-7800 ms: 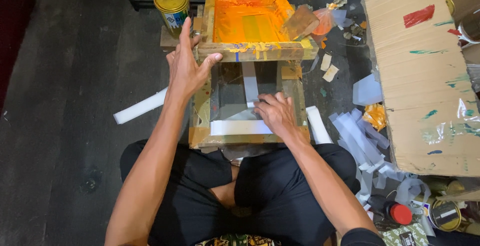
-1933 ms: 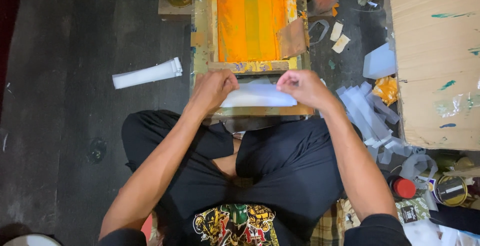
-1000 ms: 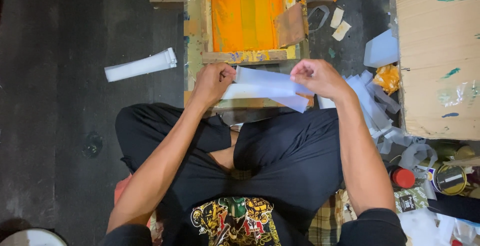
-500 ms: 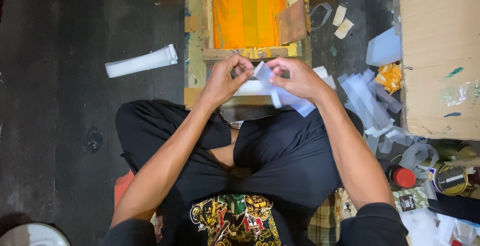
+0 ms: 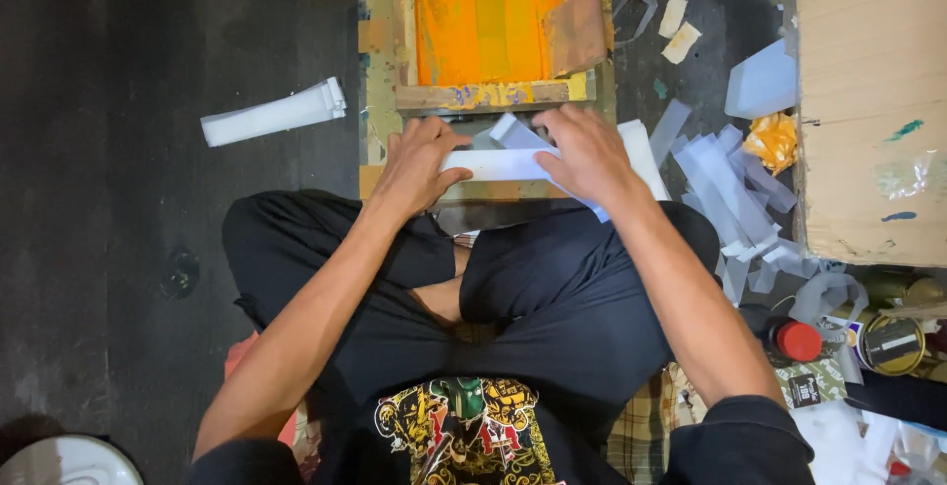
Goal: Preparing a screen printing frame by taping the edges and using a roller to spread orange ink across the mesh.
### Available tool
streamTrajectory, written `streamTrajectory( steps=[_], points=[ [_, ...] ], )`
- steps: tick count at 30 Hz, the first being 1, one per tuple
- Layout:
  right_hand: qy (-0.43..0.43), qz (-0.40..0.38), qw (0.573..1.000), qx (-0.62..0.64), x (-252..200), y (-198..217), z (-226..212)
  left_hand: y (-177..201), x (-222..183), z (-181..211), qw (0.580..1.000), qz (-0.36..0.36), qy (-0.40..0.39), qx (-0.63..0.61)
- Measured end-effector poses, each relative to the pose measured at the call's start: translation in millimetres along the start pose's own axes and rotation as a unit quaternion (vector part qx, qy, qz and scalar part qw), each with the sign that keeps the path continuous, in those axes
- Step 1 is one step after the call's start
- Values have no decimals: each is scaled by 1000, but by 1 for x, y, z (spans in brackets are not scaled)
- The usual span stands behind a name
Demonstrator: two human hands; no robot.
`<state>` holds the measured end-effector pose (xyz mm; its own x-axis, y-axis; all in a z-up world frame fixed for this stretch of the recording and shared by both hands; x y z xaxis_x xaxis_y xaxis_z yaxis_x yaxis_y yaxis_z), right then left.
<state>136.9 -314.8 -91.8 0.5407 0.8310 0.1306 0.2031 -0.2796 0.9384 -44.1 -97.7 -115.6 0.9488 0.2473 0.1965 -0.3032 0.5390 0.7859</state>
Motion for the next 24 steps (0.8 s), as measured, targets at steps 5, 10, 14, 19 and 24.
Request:
streamTrajectory(
  steps=[5, 10, 14, 19, 24],
  points=[
    [59, 76, 992, -88, -20, 1, -49, 4, -3, 4, 999, -9, 6, 38],
    [55, -34, 997, -49, -53, -19, -83, -6, -2, 4, 996, -15, 36, 74],
    [23, -37, 999, -12, -50, -16, -98, -5, -2, 2, 997, -18, 37, 68],
    [-70, -25, 986, 151, -37, -27, -81, 4, -3, 9, 998, -4, 33, 50],
    [-67, 17, 988, 137, -33, -14, -93, 5, -6, 12, 999, -1, 34, 37]
  ],
)
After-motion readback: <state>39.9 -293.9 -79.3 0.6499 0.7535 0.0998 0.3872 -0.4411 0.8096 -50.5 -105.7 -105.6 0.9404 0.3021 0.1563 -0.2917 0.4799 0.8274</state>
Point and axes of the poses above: each hand's wrist, its own x-axis towards the middle knuckle, its own y-axis out of the back of the hand, z = x × y, the point moved 1 cm from there along x, towards the middle knuckle, and after that the axes turned 10 degrees about z, right-handed, at the moved point
